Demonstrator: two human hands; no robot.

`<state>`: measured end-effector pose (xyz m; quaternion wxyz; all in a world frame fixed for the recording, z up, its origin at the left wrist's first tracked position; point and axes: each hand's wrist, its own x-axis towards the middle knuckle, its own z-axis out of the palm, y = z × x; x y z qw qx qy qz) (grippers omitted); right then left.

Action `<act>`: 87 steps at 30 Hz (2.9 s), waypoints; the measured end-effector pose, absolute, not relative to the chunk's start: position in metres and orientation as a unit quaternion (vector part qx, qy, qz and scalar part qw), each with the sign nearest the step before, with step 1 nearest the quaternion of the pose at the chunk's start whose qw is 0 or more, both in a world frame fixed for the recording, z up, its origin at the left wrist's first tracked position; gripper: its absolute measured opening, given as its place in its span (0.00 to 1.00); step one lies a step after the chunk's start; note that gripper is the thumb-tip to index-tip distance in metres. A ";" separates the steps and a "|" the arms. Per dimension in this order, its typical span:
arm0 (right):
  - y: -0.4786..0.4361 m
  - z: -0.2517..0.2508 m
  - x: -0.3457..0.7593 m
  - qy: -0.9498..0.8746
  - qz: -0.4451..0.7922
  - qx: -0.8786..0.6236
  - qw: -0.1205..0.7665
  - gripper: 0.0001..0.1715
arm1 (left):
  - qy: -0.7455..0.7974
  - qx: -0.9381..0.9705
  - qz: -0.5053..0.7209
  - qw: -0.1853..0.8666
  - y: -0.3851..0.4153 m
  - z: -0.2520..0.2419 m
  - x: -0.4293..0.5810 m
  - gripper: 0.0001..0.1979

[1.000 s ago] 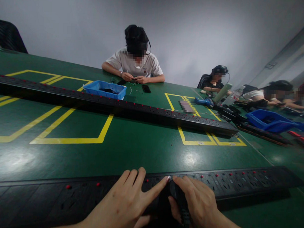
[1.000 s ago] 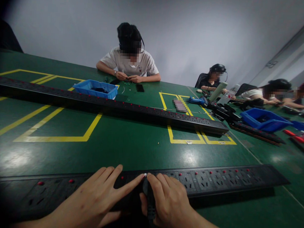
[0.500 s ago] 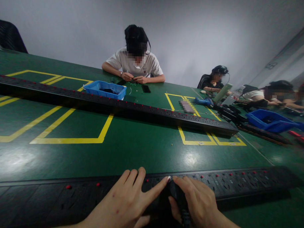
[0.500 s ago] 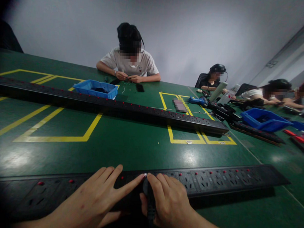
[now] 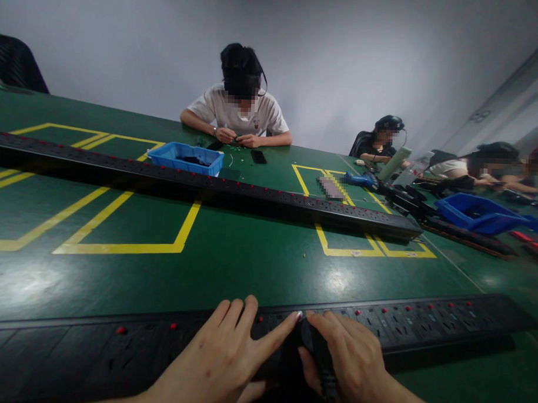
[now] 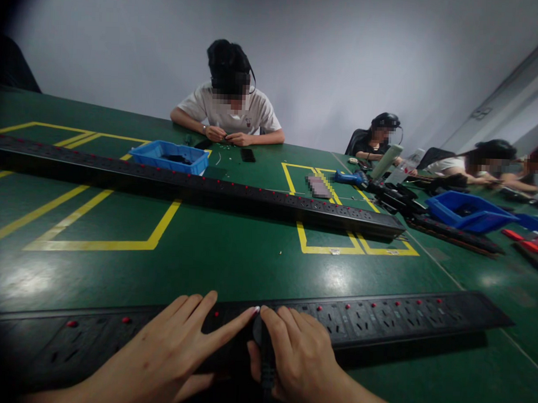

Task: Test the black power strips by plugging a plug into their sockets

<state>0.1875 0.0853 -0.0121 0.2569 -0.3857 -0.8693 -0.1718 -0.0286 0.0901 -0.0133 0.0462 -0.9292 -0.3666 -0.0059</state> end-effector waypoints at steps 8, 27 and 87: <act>0.086 -0.011 0.186 -0.870 -0.173 -0.384 0.257 0.17 | -0.369 -0.928 0.009 0.047 0.092 -0.012 -0.027 0.52; 0.086 -0.010 0.186 -0.870 -0.173 -0.386 0.255 0.16 | -0.364 -0.930 -0.007 0.058 0.090 -0.013 -0.027 0.53; 0.085 -0.008 0.186 -0.867 -0.165 -0.388 0.265 0.15 | -0.366 -0.930 0.005 0.030 0.091 -0.009 -0.028 0.51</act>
